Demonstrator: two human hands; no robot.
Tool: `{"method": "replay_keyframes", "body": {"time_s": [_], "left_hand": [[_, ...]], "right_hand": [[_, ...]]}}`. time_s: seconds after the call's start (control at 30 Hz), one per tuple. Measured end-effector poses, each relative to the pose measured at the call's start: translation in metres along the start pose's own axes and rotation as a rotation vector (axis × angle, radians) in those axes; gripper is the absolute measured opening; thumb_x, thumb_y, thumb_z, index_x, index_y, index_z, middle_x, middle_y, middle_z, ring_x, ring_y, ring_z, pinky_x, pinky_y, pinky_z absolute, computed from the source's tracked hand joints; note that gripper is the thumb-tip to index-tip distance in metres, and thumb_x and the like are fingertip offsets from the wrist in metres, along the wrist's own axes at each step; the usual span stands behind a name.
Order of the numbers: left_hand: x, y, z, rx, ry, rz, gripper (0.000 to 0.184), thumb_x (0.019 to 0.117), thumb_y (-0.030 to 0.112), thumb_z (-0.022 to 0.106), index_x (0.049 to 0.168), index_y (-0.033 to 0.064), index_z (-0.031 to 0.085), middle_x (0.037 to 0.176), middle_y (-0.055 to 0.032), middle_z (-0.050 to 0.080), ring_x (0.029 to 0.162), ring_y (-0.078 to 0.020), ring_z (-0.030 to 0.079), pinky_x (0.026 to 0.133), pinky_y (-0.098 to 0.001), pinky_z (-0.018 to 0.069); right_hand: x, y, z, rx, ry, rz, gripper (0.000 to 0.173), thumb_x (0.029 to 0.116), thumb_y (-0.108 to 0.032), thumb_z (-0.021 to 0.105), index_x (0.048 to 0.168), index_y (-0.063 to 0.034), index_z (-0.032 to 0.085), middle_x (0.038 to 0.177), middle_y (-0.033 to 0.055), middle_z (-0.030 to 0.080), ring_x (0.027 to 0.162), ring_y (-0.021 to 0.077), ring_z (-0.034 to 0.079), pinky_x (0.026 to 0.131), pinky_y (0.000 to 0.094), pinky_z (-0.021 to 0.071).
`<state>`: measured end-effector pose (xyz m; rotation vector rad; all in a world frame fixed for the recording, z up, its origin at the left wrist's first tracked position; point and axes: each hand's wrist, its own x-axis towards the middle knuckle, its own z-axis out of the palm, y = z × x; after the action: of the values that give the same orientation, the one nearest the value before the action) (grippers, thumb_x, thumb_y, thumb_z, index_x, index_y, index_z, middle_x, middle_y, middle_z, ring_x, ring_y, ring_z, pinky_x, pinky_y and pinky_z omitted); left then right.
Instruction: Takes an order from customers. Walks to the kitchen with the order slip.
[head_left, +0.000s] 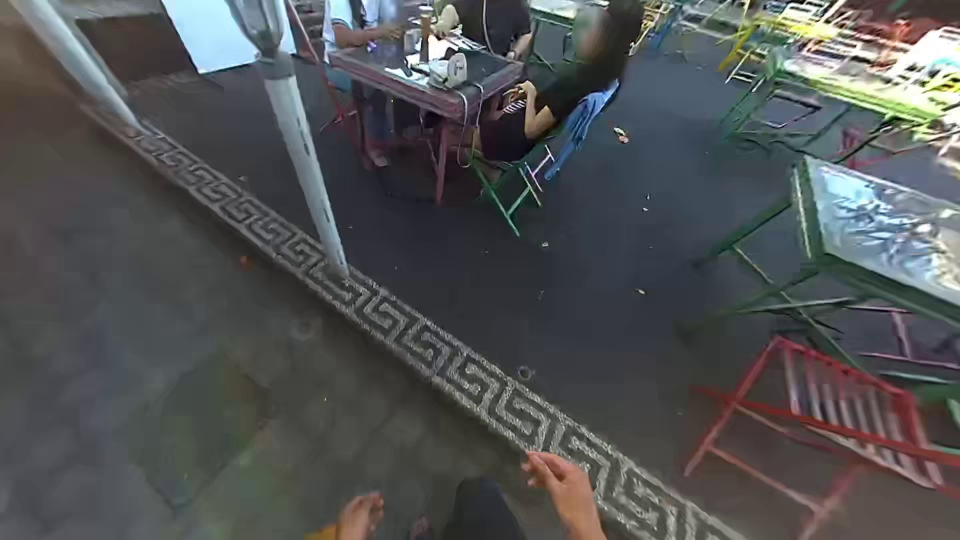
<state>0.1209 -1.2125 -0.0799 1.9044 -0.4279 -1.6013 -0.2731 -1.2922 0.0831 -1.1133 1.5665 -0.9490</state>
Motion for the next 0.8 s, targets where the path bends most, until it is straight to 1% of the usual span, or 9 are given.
{"method": "replay_keyframes", "body": {"time_s": [0.1,0.2,0.27,0.33,0.4,0.47,0.63,0.73,0.8], "left_hand": [[0.133,0.269,0.079,0.093,-0.207,0.305,0.030,0.1076,0.022,0.053,0.124,0.0005,0.066,0.112,-0.0132,0.074,0.097,-0.0230,0.073,0.085,-0.0413,0.0604],[0.220,0.483,0.138,0.114,-0.399,0.495,0.029,0.1073,0.024,0.054,0.116,-0.0008,0.068,0.109,-0.0118,0.075,0.098,-0.0235,0.074,0.088,-0.0409,0.0613],[0.265,0.591,0.165,0.074,-0.453,0.518,0.030,0.1077,0.023,0.053,0.114,-0.0019,0.068,0.109,-0.0133,0.076,0.098,-0.0255,0.074,0.089,-0.0419,0.0610],[0.310,0.689,0.184,0.011,-0.473,0.488,0.029,0.1081,0.021,0.052,0.115,-0.0025,0.067,0.112,-0.0162,0.074,0.099,-0.0284,0.073,0.088,-0.0439,0.0607],[0.350,0.762,0.195,-0.049,-0.482,0.385,0.031,0.1089,0.021,0.050,0.120,-0.0029,0.065,0.116,-0.0188,0.073,0.100,-0.0313,0.073,0.088,-0.0457,0.0609],[0.389,0.836,0.205,-0.103,-0.467,0.312,0.032,0.1098,0.021,0.048,0.125,-0.0024,0.063,0.117,-0.0200,0.072,0.101,-0.0326,0.073,0.089,-0.0463,0.0608],[0.461,1.005,0.209,-0.160,-0.364,0.237,0.032,0.1101,0.021,0.047,0.126,-0.0016,0.063,0.116,-0.0191,0.073,0.100,-0.0314,0.073,0.087,-0.0457,0.0610],[0.501,1.090,0.199,-0.175,-0.309,0.233,0.031,0.1099,0.020,0.047,0.126,-0.0019,0.063,0.115,-0.0189,0.073,0.099,-0.0307,0.073,0.086,-0.0448,0.0610],[0.533,1.135,0.189,-0.189,-0.272,0.201,0.032,0.1100,0.021,0.047,0.126,-0.0012,0.063,0.115,-0.0182,0.073,0.099,-0.0302,0.073,0.087,-0.0440,0.0610]], "right_hand": [[0.154,-0.071,0.024,0.058,0.042,-0.127,0.007,0.0882,-0.002,0.076,0.090,0.0017,0.071,0.086,0.0115,0.078,0.072,0.0229,0.076,0.071,0.0383,0.0663],[0.312,-0.126,0.048,0.055,0.035,-0.206,0.017,0.0852,-0.010,0.081,0.077,-0.0032,0.067,0.079,0.0087,0.076,0.069,0.0219,0.075,0.069,0.0378,0.0663],[0.423,-0.171,0.064,0.011,0.002,-0.246,0.025,0.0918,-0.020,0.076,0.073,-0.0065,0.067,0.077,0.0052,0.076,0.068,0.0187,0.075,0.068,0.0357,0.0653],[0.546,-0.228,0.083,-0.056,-0.044,-0.315,0.029,0.1022,-0.026,0.062,0.083,-0.0087,0.074,0.081,0.0015,0.078,0.072,0.0158,0.075,0.071,0.0354,0.0656],[0.645,-0.294,0.102,-0.119,-0.120,-0.393,0.025,0.1061,-0.020,0.054,0.106,-0.0100,0.077,0.093,-0.0013,0.078,0.080,0.0127,0.075,0.076,0.0344,0.0660],[0.744,-0.370,0.119,-0.125,-0.132,-0.527,0.018,0.1011,-0.013,0.064,0.113,-0.0092,0.077,0.098,-0.0013,0.079,0.083,0.0104,0.075,0.078,0.0308,0.0663],[0.934,-0.537,0.162,-0.060,-0.132,-0.637,0.015,0.0861,-0.018,0.084,0.085,-0.0073,0.075,0.088,0.0004,0.078,0.085,0.0104,0.075,0.080,0.0305,0.0645],[1.021,-0.599,0.192,0.020,-0.204,-0.628,0.025,0.0911,-0.021,0.080,0.075,-0.0060,0.068,0.083,0.0037,0.076,0.079,0.0133,0.074,0.074,0.0324,0.0630],[1.071,-0.622,0.212,0.042,-0.241,-0.603,0.029,0.0992,-0.022,0.070,0.077,-0.0039,0.070,0.082,0.0051,0.076,0.076,0.0142,0.074,0.073,0.0328,0.0631]]}}
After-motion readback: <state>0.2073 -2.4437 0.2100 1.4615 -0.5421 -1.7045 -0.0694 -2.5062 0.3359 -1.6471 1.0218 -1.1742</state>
